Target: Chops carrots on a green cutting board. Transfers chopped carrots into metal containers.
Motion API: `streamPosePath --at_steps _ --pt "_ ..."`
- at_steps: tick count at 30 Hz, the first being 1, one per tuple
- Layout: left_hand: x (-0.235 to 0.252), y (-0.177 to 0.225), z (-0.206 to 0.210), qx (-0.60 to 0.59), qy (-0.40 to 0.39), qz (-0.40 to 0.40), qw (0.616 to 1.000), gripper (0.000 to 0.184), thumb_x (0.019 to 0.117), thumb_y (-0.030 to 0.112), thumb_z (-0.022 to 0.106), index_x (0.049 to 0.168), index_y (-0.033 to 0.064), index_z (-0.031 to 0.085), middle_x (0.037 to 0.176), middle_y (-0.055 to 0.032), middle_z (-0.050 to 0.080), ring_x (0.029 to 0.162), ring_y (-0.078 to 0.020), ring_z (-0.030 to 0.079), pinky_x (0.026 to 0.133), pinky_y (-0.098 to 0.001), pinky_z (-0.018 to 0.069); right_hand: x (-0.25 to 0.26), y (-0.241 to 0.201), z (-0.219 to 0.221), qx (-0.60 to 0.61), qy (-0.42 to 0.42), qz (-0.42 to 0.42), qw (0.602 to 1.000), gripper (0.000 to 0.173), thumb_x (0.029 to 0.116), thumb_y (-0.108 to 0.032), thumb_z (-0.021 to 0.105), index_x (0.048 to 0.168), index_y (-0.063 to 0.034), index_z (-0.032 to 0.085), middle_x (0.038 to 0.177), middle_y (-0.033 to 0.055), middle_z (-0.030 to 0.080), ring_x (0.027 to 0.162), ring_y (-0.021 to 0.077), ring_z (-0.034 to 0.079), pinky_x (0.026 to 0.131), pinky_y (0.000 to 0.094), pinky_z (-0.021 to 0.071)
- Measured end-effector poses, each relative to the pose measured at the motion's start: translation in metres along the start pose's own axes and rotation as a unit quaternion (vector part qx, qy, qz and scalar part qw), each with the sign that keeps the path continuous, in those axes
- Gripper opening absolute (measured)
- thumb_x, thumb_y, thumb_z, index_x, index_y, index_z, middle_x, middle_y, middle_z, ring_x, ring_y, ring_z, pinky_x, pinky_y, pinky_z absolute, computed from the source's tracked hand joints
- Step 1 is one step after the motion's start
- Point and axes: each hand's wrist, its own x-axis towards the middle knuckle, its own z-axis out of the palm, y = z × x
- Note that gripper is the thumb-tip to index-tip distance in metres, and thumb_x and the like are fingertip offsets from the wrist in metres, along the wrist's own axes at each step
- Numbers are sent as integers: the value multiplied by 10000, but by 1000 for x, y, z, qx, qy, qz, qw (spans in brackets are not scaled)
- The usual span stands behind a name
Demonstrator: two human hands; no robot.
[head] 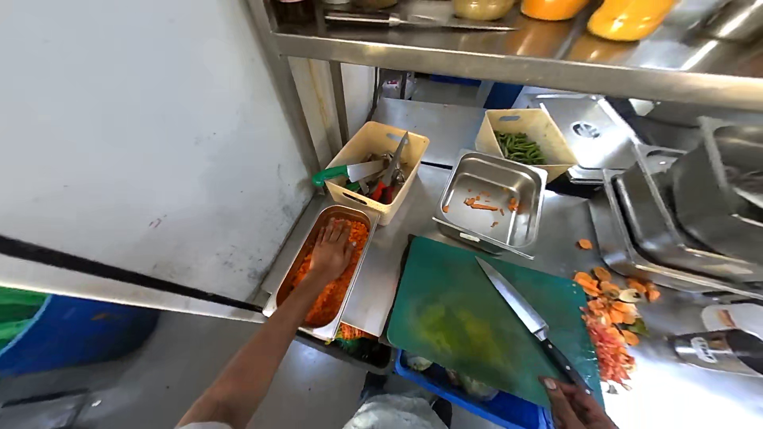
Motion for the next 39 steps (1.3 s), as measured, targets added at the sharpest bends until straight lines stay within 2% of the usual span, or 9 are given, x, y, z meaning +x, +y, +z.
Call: streamPosePath --at_steps 7,12,15,18,22,26,30,34,39 --pt "1 36 -65 7 126 -40 991 431 1036 409 564 940 45 775 1091 -176 740 1163 -410 639 1054 -618 456 -17 13 -29 -178 -34 -68 981 154 893 16 578 904 -21 727 931 95 700 811 182 671 727 387 585" --pt "-25 51 -86 -40 50 -62 996 365 1074 223 520 1382 53 616 1340 -282 613 1181 -532 609 945 -736 476 -36 9 -47 -337 -95 17 936 231 931 -317 714 1063 -135 767 1060 98 721 928 269 704 834 518 589" --pt "-50 79 -98 -91 130 1 987 389 1065 339 550 1076 1 741 912 -273 706 801 -493 680 707 -712 503 -30 3 -45 -337 35 -43 940 134 939 -251 698 978 -143 767 952 30 724 868 184 699 812 421 605" --pt "-71 133 -82 -220 114 121 961 424 1022 389 559 882 41 755 675 -84 662 534 -207 591 527 -461 525 6 19 -44 -382 90 -76 917 262 923 -309 722 1142 -170 764 1152 79 713 1079 298 667 923 518 559" --pt "-75 204 0 -246 43 172 953 454 1017 502 562 1242 148 736 1140 -65 742 1049 -221 710 930 -476 590 53 45 -32 -456 77 -32 886 466 933 -457 697 1346 -243 675 1348 66 644 1256 358 574 915 641 480" --pt "-49 235 65 -129 -2 99 987 728 1036 583 430 1561 78 433 1651 -174 329 1555 -373 232 1267 -566 186 68 46 -18 -475 47 -52 877 348 966 -392 665 1232 -175 724 1250 111 678 1205 361 615 924 631 499" --pt "-51 277 91 -111 -48 159 980 868 1020 660 349 1605 20 304 1693 -205 192 1587 -354 106 1288 -546 78 54 63 -14 -451 73 -94 884 326 926 -384 698 1139 -143 751 1126 107 706 1080 335 669 875 539 566" --pt "-51 305 63 -340 -50 186 921 506 1068 474 464 1427 152 620 1517 -28 551 1463 -180 441 1238 -416 349 49 74 -14 -426 128 -125 887 301 893 -345 724 1087 -119 770 1046 105 712 1009 319 682 880 490 580" --pt "51 295 -2 -234 153 28 960 548 956 386 684 1411 91 600 1442 -163 577 1345 -370 524 1116 -551 433 42 71 -19 -410 155 -88 894 423 852 -420 776 1158 -128 755 1108 149 699 1012 371 680 811 550 581"
